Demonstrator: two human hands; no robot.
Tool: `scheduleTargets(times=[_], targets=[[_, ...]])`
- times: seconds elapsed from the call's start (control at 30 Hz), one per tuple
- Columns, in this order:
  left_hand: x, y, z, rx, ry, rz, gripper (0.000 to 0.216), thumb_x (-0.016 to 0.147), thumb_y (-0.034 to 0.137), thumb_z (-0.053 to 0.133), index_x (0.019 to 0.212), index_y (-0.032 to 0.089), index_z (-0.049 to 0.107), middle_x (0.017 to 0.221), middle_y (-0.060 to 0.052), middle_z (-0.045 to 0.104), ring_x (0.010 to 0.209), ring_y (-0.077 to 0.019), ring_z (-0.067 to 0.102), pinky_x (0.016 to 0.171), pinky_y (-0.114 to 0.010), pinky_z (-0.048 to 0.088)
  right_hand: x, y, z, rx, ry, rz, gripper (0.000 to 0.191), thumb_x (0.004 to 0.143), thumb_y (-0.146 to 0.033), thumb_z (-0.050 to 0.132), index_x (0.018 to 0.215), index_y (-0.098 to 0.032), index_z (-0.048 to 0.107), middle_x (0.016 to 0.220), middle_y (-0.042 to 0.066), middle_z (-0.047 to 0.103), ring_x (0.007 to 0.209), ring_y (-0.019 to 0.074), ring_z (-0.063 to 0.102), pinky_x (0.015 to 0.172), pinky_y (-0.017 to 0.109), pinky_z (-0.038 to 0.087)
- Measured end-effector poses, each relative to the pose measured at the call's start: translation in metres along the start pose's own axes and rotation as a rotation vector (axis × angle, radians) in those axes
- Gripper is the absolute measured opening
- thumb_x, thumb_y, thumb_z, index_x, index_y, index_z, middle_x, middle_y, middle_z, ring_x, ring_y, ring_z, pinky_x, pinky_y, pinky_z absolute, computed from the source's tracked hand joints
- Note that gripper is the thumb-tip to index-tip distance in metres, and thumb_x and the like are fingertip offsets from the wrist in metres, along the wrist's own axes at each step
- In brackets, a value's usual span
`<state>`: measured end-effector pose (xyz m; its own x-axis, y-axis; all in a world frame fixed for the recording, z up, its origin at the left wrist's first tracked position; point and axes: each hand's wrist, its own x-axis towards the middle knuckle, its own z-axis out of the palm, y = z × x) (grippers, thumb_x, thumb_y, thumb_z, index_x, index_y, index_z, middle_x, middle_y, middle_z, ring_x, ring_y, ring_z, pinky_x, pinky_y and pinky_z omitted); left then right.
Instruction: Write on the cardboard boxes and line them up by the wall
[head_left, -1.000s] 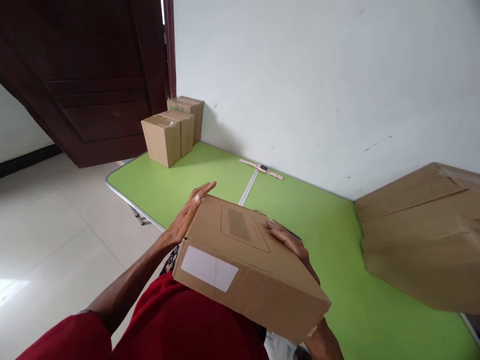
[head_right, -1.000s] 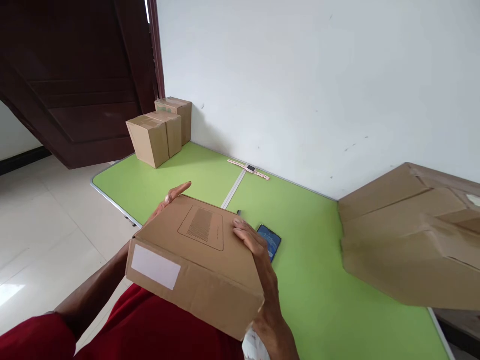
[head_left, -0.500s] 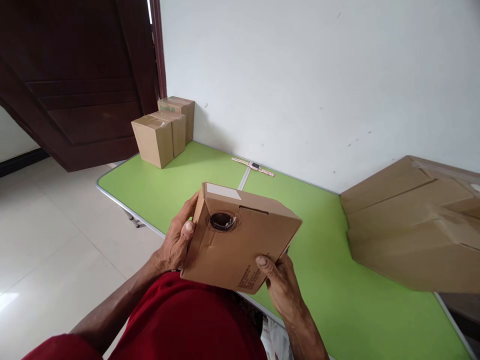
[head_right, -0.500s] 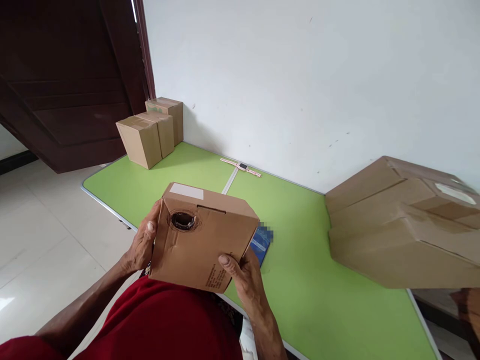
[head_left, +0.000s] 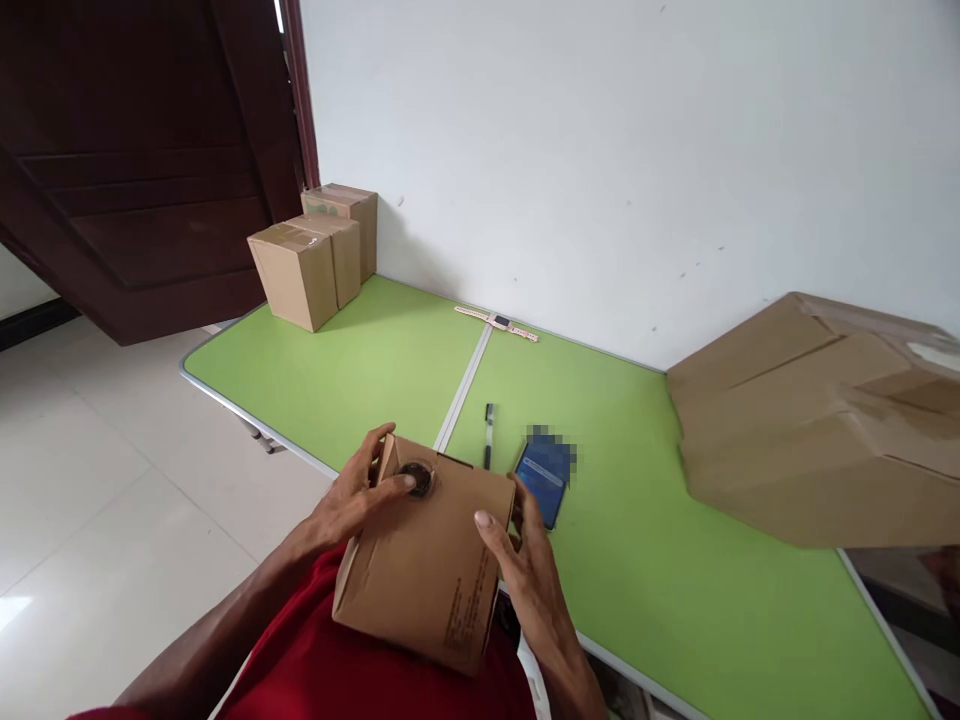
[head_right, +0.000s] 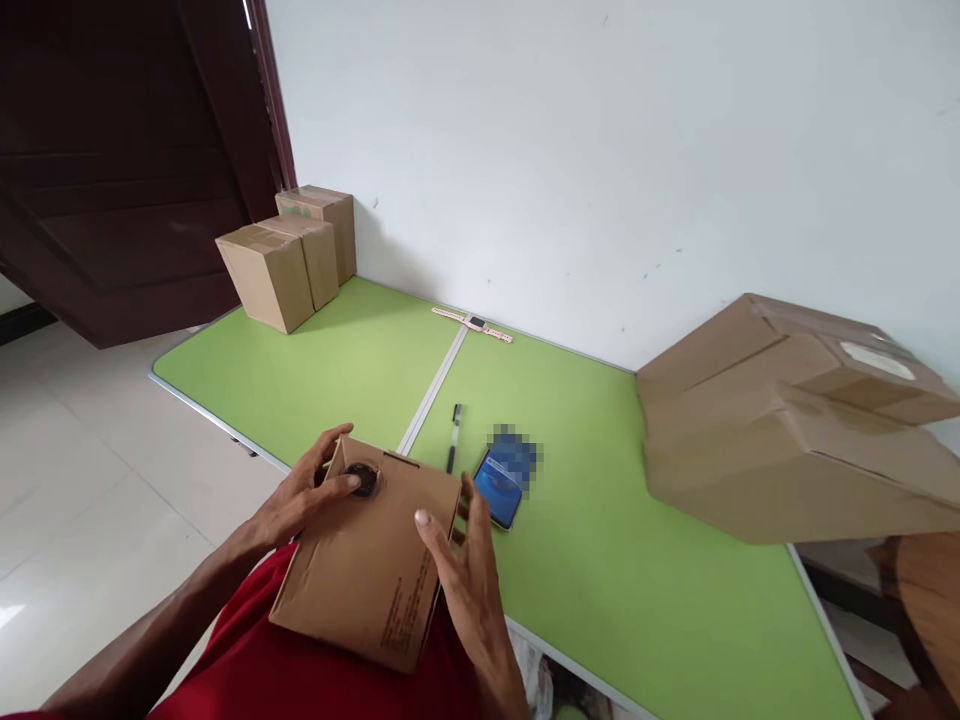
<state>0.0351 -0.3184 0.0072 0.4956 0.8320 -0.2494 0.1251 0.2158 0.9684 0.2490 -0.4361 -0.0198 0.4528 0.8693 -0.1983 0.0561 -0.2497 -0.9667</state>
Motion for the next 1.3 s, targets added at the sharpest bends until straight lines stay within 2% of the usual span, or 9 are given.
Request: scheduleTargets(times=[0.1, 0.2, 0.37, 0.63, 0.7, 0.83, 1.03, 1.2, 1.3], targets=[[-0.005, -0.005, 0.009, 0.079, 0.012, -0.018, 0.088, 0.091, 0.055, 0.073, 0.164, 0.027, 0.032, 0.145, -0.013, 0.062, 0.134, -0.0371, 0.06, 0.113, -0.052, 0.048, 0.01, -0.008, 0.013, -0.238, 0.186, -0.21, 0.1, 0.083, -0.071, 0.074, 0.164, -0.024, 0.04, 0.17, 0.018, 0.04, 0.158, 0.043, 0.036, 0.124, 0.062, 0.039], [-0.008, -0.005, 0.013, 0.131, 0.022, -0.013, 0.085, 0.092, 0.057, 0.069, 0.162, 0.027, 0.032, 0.136, -0.012, 0.066, 0.126, -0.0359, 0.064, 0.108, -0.051, 0.05, 0.02, -0.02, 0.031, -0.455, 0.205, -0.384, 0.083, 0.082, -0.06, 0.076, 0.148, -0.014, 0.056, 0.15, 0.024, 0.058, 0.144, 0.044, 0.05, 0.12, 0.063, 0.041], [-0.009, -0.005, 0.004, 0.162, 0.073, -0.052, 0.08, 0.09, 0.065, 0.067, 0.152, 0.022, 0.04, 0.131, -0.014, 0.067, 0.12, -0.0355, 0.067, 0.1, -0.048, 0.055, 0.023, -0.035, 0.053, -0.629, 0.137, -0.329, 0.038, 0.08, -0.038, 0.074, 0.111, -0.016, 0.069, 0.112, 0.016, 0.072, 0.113, 0.0397, 0.061, 0.101, 0.056, 0.053], [0.008, 0.0, 0.012, 0.38, 0.045, -0.014, 0.072, 0.086, 0.047, 0.061, 0.152, 0.022, 0.048, 0.104, -0.007, 0.074, 0.099, -0.0318, 0.068, 0.093, -0.048, 0.054, 0.016, -0.033, 0.051, -0.736, 0.155, -0.315, 0.033, 0.083, -0.033, 0.073, 0.11, -0.015, 0.067, 0.112, 0.016, 0.07, 0.11, 0.0399, 0.06, 0.1, 0.057, 0.054], [0.012, -0.003, 0.01, 0.34, 0.026, -0.033, 0.07, 0.087, 0.049, 0.062, 0.149, 0.021, 0.049, 0.108, -0.008, 0.075, 0.102, -0.0327, 0.069, 0.095, -0.049, 0.054, 0.022, -0.031, 0.035, -0.739, 0.08, -0.341, 0.033, 0.092, -0.039, 0.071, 0.117, -0.017, 0.068, 0.116, 0.014, 0.073, 0.111, 0.0353, 0.065, 0.099, 0.05, 0.057], [0.012, -0.013, -0.003, 0.166, -0.063, -0.076, 0.079, 0.092, 0.058, 0.069, 0.158, 0.027, 0.038, 0.134, -0.012, 0.072, 0.123, -0.0356, 0.068, 0.106, -0.051, 0.054, 0.064, -0.034, -0.007, -0.857, -0.01, -0.335, 0.037, 0.113, -0.035, 0.04, 0.136, -0.017, 0.063, 0.123, 0.014, 0.075, 0.098, 0.0239, 0.075, 0.081, 0.035, 0.062], [0.004, -0.026, -0.015, -0.035, -0.258, -0.084, 0.11, 0.093, 0.047, 0.08, 0.172, 0.035, 0.004, 0.165, -0.012, 0.052, 0.149, -0.0343, 0.053, 0.123, -0.052, 0.045, 0.143, -0.027, -0.019, -1.209, -0.167, -0.359, 0.054, 0.087, 0.009, 0.053, 0.135, -0.012, 0.067, 0.123, 0.021, 0.073, 0.108, 0.0341, 0.071, 0.077, 0.039, 0.058], [0.006, -0.03, -0.015, -0.169, -0.29, -0.083, 0.123, 0.088, 0.041, 0.086, 0.173, 0.034, -0.002, 0.171, -0.014, 0.043, 0.153, -0.0359, 0.049, 0.126, -0.054, 0.042, 0.168, -0.015, -0.006, -1.315, -0.278, -0.445, 0.047, 0.086, 0.014, 0.052, 0.114, -0.018, 0.072, 0.126, 0.018, 0.073, 0.114, 0.0313, 0.068, 0.092, 0.041, 0.054], [0.008, -0.032, -0.017, -0.19, -0.306, -0.06, 0.129, 0.086, 0.039, 0.088, 0.173, 0.032, -0.006, 0.171, -0.016, 0.042, 0.154, -0.0363, 0.048, 0.127, -0.055, 0.041, 0.179, -0.015, -0.009, -1.274, -0.284, -0.471, 0.038, 0.088, 0.012, 0.051, 0.101, -0.018, 0.072, 0.113, 0.013, 0.075, 0.109, 0.0276, 0.068, 0.094, 0.041, 0.052]])
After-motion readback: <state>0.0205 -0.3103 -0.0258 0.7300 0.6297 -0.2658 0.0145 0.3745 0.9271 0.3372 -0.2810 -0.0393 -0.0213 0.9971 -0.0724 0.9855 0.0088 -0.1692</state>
